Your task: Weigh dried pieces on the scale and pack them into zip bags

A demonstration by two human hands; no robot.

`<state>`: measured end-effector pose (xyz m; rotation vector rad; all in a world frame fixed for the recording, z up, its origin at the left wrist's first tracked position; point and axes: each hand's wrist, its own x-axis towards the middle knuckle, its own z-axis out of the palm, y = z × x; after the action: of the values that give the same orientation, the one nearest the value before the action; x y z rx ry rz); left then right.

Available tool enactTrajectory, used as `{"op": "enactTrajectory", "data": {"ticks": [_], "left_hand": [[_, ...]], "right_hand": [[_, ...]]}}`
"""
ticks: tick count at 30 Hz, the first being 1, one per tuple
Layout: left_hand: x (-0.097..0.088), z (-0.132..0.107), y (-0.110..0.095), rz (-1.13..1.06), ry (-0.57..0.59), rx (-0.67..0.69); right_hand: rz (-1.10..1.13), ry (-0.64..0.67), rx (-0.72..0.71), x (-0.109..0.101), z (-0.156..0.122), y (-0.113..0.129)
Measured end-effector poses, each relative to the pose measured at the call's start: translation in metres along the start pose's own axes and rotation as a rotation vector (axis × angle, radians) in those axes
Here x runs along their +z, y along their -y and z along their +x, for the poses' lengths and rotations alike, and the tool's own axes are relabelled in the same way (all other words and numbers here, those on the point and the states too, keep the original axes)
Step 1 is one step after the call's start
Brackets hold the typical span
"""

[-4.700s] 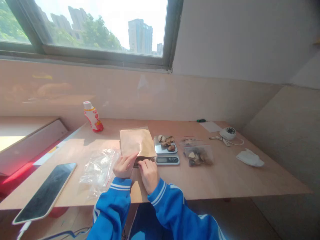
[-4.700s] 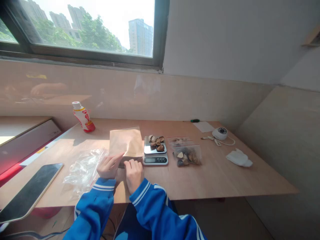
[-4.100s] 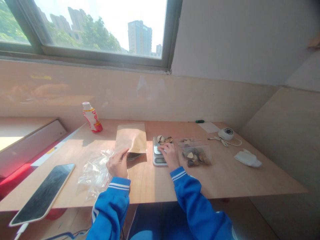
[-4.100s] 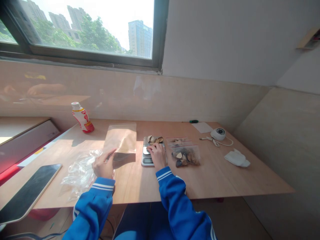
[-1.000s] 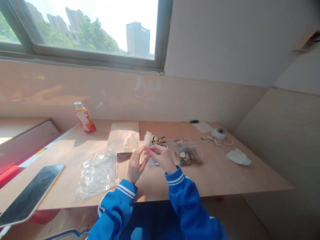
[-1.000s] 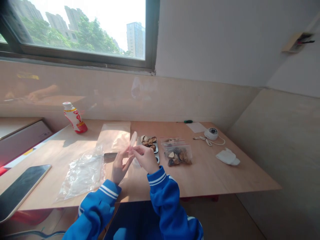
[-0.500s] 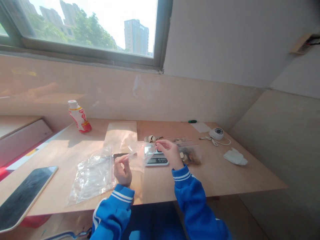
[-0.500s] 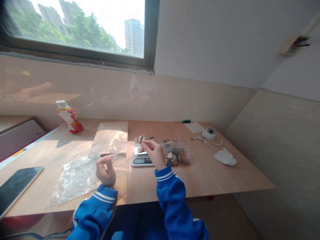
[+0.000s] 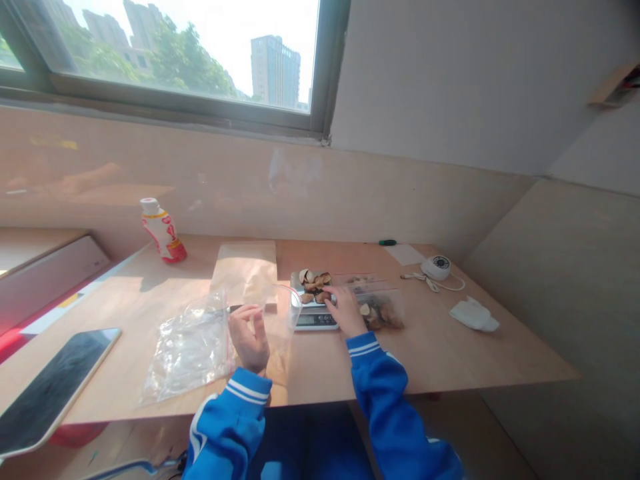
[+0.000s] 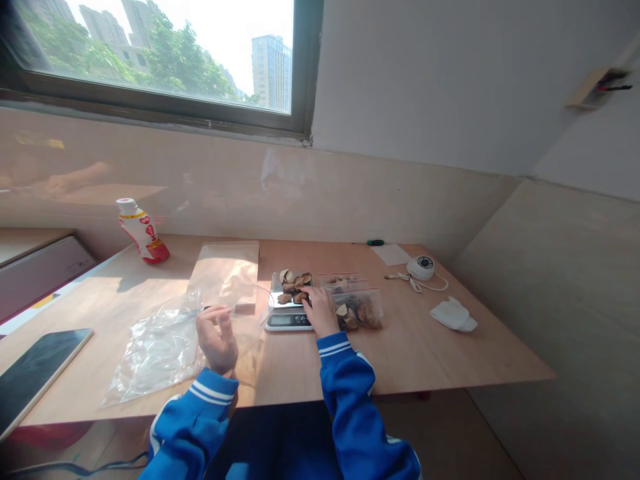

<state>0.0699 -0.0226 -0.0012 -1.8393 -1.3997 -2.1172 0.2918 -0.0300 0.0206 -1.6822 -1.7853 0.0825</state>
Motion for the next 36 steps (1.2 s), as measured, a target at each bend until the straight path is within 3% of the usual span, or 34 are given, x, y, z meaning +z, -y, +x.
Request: {"op": "enactTrajectory", "data": {"ticks": [6,11,13,16,19,23,27,30,36], "left_hand": [[0.000,-0.001,-0.005,-0.116,0.108,-0.105],[0.001,-0.003,-0.007,-0.125,0.173,-0.178],[0.001,-0.003,-0.008,-0.129,0.181,-0.193],[0.002,-0.004,-0.008,-0.128,0.161,-0.208],[0.002,-0.005,-0.008,-0.125,0.122,-0.225],[0.003,-0.008,-0.006,-0.151,0.131,-0.252],[0.004,-0.010,-0.002,-0.145,0.126,-0.236],[0.005,-0.010,0.000,-0.150,0.153,-0.224],[0.004,-0.009,-0.003,-0.161,0.172,-0.187]], "right_hand": [[0.090,-0.136,-0.004,-0.008,0.001,0.008],[0.170,-0.327,-0.119,-0.029,0.003,0.056],[0.195,-0.294,-0.212,-0.035,0.003,0.076],[0.211,-0.127,-0.348,-0.037,0.002,0.091],[0.261,-0.056,-0.331,-0.031,0.002,0.084],[0.223,-0.132,-0.213,-0.013,0.008,0.056],[0.005,0.024,-0.172,0.006,0.014,0.035],[-0.123,0.114,-0.148,0.013,0.017,0.033],[-0.236,0.156,-0.168,0.006,0.022,0.042]]}}
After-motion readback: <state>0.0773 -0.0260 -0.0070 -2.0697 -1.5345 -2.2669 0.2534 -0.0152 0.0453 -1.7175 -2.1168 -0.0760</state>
